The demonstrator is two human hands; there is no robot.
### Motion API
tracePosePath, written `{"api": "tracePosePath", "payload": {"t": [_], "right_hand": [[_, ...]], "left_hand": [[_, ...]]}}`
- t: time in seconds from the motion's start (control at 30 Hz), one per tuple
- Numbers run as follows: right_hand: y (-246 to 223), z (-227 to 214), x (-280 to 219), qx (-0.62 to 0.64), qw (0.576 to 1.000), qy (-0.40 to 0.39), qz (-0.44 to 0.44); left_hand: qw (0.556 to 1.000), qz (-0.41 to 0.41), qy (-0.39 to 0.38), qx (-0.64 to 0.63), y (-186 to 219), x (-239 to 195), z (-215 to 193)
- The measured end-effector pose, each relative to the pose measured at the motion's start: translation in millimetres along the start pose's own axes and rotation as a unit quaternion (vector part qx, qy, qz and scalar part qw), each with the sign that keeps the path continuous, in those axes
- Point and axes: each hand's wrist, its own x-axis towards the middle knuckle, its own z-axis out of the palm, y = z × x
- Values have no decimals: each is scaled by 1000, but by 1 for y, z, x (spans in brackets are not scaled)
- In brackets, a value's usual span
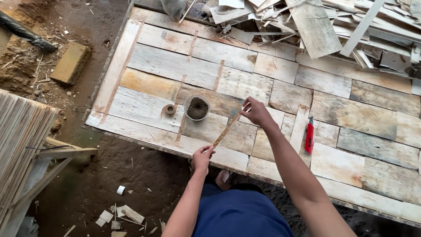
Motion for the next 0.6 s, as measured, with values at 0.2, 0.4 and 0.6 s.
{"api": "tracePosePath", "payload": {"t": [0.2, 0.4, 0.6], "right_hand": [[21, 26, 38, -70, 997, -14, -9], [26, 38, 62, -150, 988, -47, 0], [15, 48, 68, -182, 982, -45, -2]], "left_hand": [[994, 30, -30, -96, -15, -10, 2], [997, 25, -17, -75, 7, -34, 4], [998, 9, -19, -62, 10, -36, 10]]}}
